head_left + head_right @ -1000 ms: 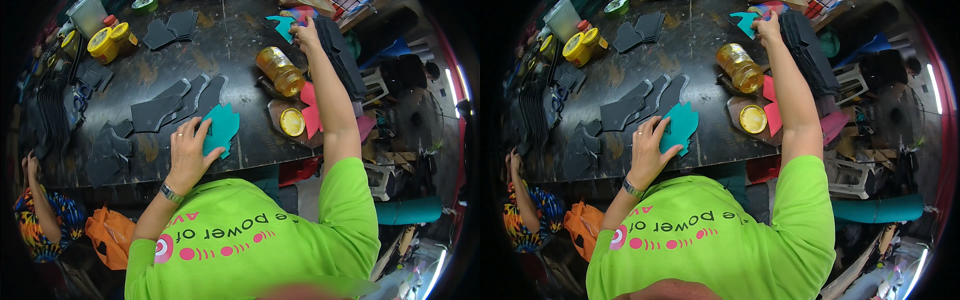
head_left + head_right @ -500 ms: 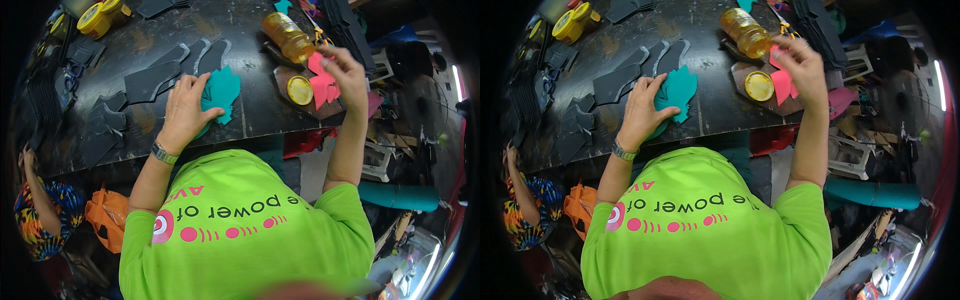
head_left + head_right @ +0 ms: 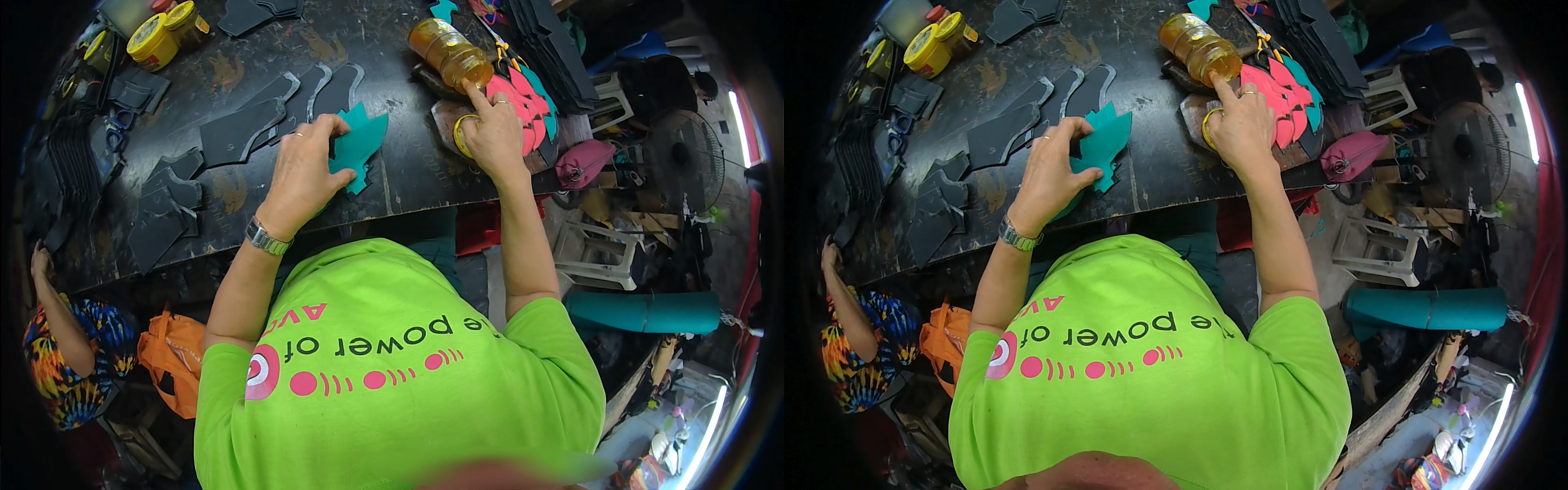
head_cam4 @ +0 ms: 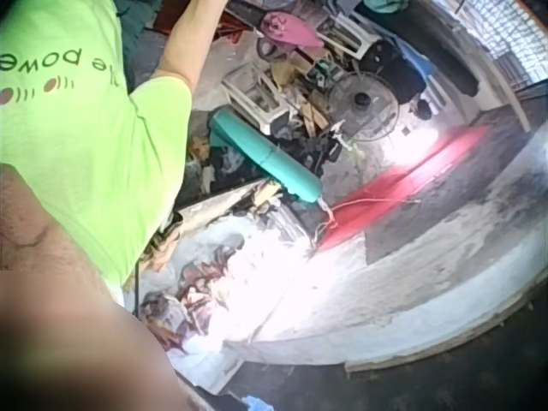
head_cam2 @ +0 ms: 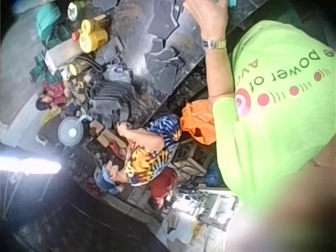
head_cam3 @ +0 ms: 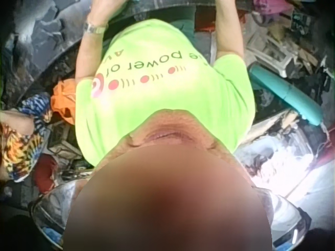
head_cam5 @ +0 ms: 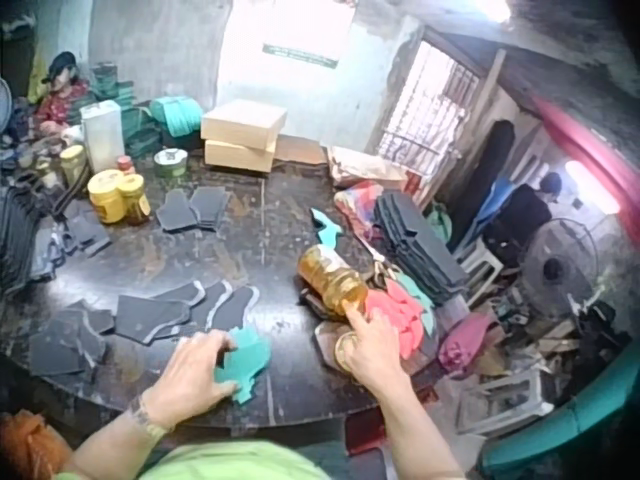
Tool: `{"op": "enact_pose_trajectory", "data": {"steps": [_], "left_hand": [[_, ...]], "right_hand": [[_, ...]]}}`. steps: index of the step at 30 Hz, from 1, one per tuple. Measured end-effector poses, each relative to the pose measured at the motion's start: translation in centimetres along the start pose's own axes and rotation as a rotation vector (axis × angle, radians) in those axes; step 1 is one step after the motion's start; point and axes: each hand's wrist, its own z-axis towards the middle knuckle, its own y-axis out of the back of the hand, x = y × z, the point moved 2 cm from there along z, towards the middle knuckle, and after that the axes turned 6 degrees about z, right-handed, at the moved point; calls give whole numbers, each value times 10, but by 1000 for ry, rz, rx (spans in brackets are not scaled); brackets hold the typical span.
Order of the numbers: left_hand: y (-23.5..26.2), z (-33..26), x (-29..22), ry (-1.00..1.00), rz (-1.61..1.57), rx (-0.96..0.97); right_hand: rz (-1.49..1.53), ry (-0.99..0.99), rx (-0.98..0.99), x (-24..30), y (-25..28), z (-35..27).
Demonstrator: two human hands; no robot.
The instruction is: The person opens a jar of yellow adhesive and applies it to the edges of several teal and black fabric pieces. They handle each piece one at a time, spreading the glue along the edges and placing the treated pieces on the table.
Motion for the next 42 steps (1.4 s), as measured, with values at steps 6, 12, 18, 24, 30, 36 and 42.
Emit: {"op": "enact_pose_trajectory", "data": {"steps": [6,12,18,24,30,36,42], "left_hand": [[-4,-6,2,4,-351,-15],[0,-6,8,83,-918,235],[3,-13,-2,112,-1197,279],[3,-16,-2,126,-1345,218],[4,-14,-2,149,-1545,226],[6,-14,-2,158,-1636,235],[3,-15,2,127,-1680,299]], "right_hand": [[187,66,-105,17,13,-3],[1041,154,-5,63,30,-26],[1055,270,-11,94,13,-28],[1037,294,-64,100,8,-29],[1002,354,-115,104,7,-43],[932,450,-78,107,8,-52],[1124,432,28,104,6,-52]]}}
